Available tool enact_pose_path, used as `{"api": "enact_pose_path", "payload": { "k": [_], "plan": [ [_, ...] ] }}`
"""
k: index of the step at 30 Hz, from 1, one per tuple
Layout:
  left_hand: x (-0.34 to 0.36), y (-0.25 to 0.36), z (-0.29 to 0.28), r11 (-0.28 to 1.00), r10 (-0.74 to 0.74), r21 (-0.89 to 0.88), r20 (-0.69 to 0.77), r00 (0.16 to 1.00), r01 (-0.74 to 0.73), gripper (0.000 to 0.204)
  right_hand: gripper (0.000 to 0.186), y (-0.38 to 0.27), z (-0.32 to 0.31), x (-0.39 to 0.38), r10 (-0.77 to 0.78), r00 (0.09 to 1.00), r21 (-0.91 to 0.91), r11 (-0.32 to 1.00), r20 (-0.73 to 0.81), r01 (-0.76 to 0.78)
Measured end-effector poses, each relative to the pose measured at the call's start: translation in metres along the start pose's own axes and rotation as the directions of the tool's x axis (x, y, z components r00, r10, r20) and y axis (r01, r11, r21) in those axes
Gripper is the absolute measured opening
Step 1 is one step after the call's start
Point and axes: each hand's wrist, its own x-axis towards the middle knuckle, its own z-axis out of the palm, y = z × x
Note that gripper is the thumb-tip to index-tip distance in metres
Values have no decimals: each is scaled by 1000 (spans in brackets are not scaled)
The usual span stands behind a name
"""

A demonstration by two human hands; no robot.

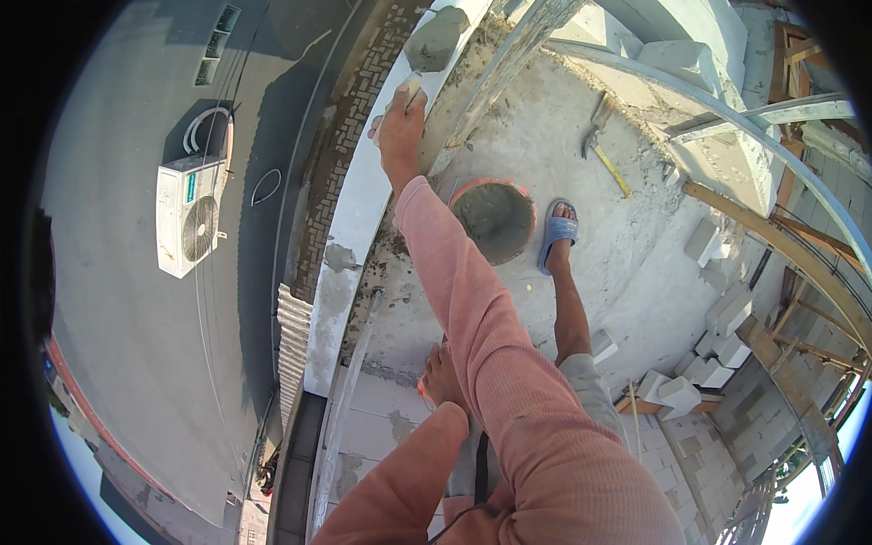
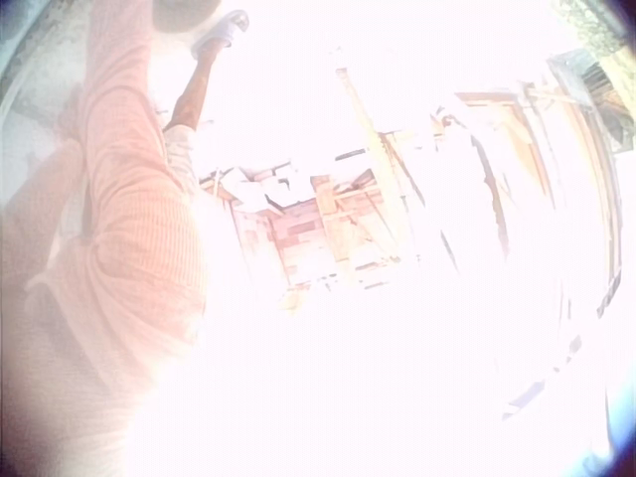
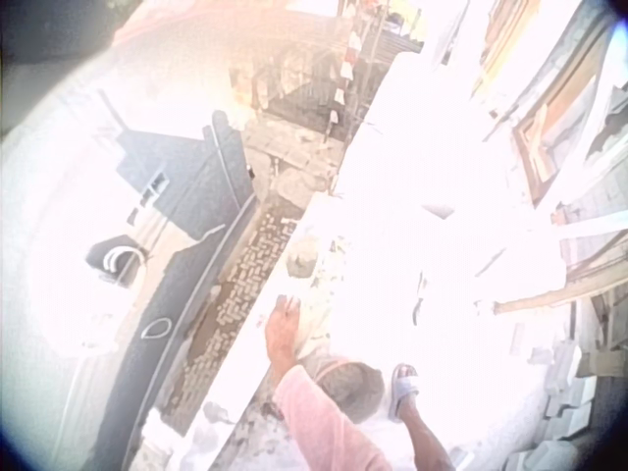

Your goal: The person applies mortar from a bucket onto a structure using a trowel, handles a concrete block to apply mortar to its side, and then presses it into place on the wall.

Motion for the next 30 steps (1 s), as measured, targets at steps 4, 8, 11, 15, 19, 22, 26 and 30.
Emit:
{"api": "enact_pose_path", "payload": {
  "k": [4, 8, 11, 15, 19, 22, 26, 30],
  "plan": [
    [-1, 4, -1, 1000, -6, -5, -7, 1000, 6, 56, 31, -7, -1, 36, 6, 999, 42, 999, -44, -4],
    [-1, 1, 5, 1000, 17, -1, -31, 999, -17, 55, 33, -1, -4, 45, 17, 1000, -7, 1000, -5, -17],
    [-1, -2, 6, 1000, 24, 4, -41, 999, -24, 55, 34, 5, 0, 40, 31, 998, -99, 995, 56, -25],
    [-2, 6, 1, 1000, 19, 25, -28, 999, -18, 55, 33, 7, -13, 29, 41, 997, -202, 979, 64, -28],
    [-3, 4, 3, 999, -13, 31, -42, 999, 14, 55, 32, 9, -24, 4, 60, 996, -271, 962, 59, -42],
    [-5, 4, 5, 997, -40, 63, -38, 998, 42, 54, 32, 3, -28, 1, 16, 998, -299, 954, 68, 5],
    [-7, 8, 16, 996, 13, 87, -13, 1000, -12, 54, 36, -15, -22, 35, -56, 997, -364, 929, 46, 69],
    [-10, 13, 19, 991, 1, 135, -36, 999, 4, 54, 41, -10, -39, 11, 57, 996, -407, 913, 61, -27]
  ]
}}
